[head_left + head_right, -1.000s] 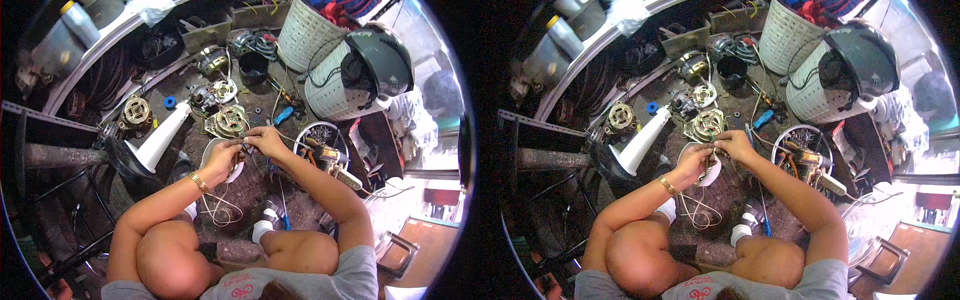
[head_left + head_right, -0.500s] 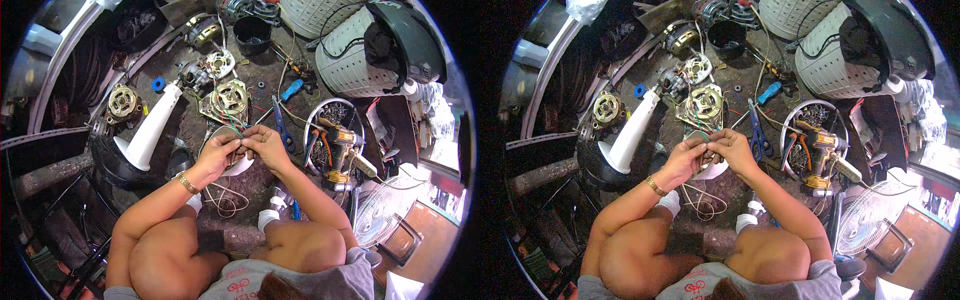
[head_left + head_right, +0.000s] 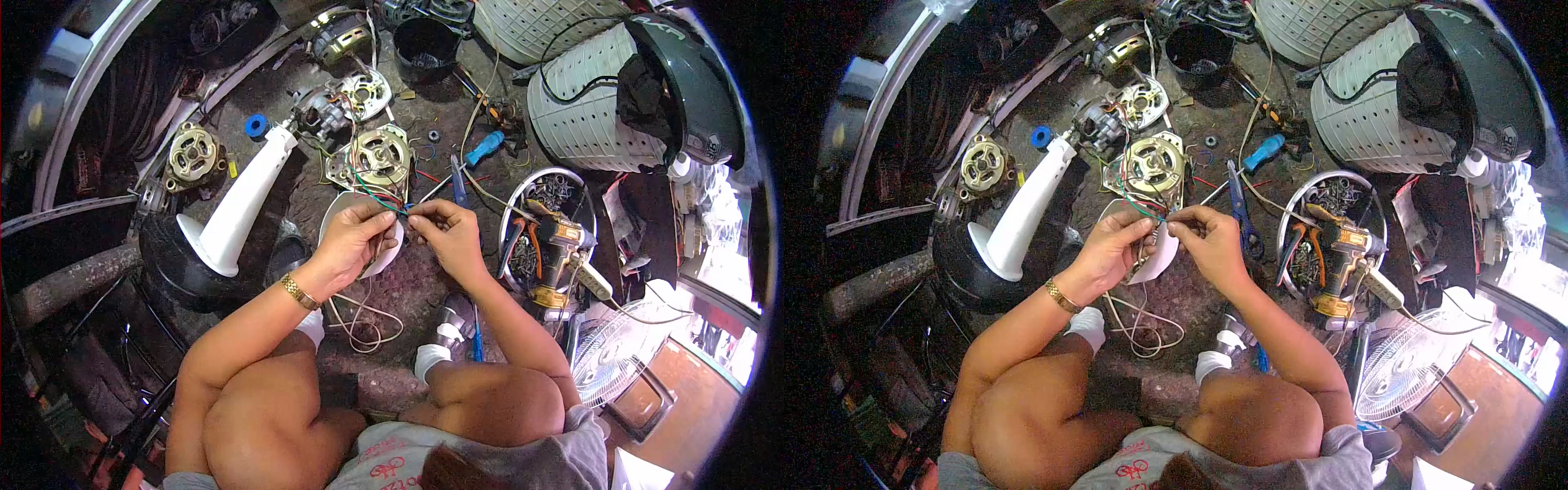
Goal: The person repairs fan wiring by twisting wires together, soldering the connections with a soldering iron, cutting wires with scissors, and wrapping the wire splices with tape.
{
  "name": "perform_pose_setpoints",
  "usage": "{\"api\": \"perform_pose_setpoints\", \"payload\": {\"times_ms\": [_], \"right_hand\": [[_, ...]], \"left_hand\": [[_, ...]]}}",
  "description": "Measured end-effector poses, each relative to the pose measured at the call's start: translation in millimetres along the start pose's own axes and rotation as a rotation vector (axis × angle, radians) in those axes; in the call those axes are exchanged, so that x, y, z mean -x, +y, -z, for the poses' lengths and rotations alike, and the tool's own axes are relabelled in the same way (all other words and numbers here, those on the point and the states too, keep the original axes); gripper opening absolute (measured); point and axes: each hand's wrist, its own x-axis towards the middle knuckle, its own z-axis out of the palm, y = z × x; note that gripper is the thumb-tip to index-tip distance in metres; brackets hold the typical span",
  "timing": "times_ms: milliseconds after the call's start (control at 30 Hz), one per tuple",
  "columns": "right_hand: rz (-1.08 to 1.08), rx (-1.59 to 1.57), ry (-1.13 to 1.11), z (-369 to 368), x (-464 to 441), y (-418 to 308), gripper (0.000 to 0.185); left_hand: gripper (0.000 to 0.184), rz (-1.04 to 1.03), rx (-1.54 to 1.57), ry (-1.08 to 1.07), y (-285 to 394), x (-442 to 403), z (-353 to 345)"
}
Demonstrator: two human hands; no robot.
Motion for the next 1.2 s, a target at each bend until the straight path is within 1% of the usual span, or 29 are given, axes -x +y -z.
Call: {"api": "perform_pose_setpoints", "payload": {"times_ms": [167,233,267,333,433,567,633,667,733,833,867,933,967,1033,1133,1200], "right_hand": [[-0.008,0.01,0.022,-6,-4,4,0.016],[0.137,-0.058,0.114,-11,-4,0,0.016],[0.137,-0.057,0.115,-11,-4,-4,0.016],[0.144,0.114,0.061,-11,-4,-14,0.015],[0.182,0.196,0.028,-10,-7,-6,0.014],[0.196,0.206,0.014,-9,-9,1,0.014],[0.208,0.142,0.03,-9,-9,4,0.013],[0.208,0.143,0.03,-8,-10,4,0.013],[-0.01,-0.054,0.014,-7,-11,1,0.012],[-0.055,-0.077,0.05,-7,-13,-9,0.012],[-0.055,-0.076,0.05,-6,-12,-10,0.012],[0.028,0.068,0.015,-5,-11,-10,0.013],[0.027,0.068,0.015,-6,-11,-10,0.013],[0.139,0.073,0.021,-9,-10,-10,0.014],[0.085,0.039,0.019,-10,-7,-13,0.015],[0.087,0.06,0.019,-10,-7,-15,0.014]], "left_hand": [[0.011,-0.015,0.002,-0.013,-1,0,-1],[0.011,-0.016,0.002,0.04,1,0,-4],[0.011,-0.015,0.002,0.039,2,0,-6],[0.011,-0.009,-0.044,0.053,4,0,-9],[0.008,-0.025,-0.017,0.079,6,3,-15],[0.008,-0.033,-0.019,0.078,6,3,-14],[0.008,-0.034,-0.005,0.053,7,3,-15],[0.008,-0.034,-0.005,0.052,7,3,-15],[0.01,-0.027,0.003,0.084,8,4,-19],[0.014,-0.03,-0.021,0.057,7,3,-16],[0.014,-0.03,-0.02,0.057,5,3,-15],[0.02,-0.06,-0.027,0.023,3,3,-16],[0.02,-0.061,-0.027,0.023,3,2,-16],[0.019,-0.077,-0.026,0.044,4,3,-18],[0.019,-0.096,-0.042,0.075,4,4,-20],[0.017,-0.102,-0.049,0.097,4,5,-21]]}}
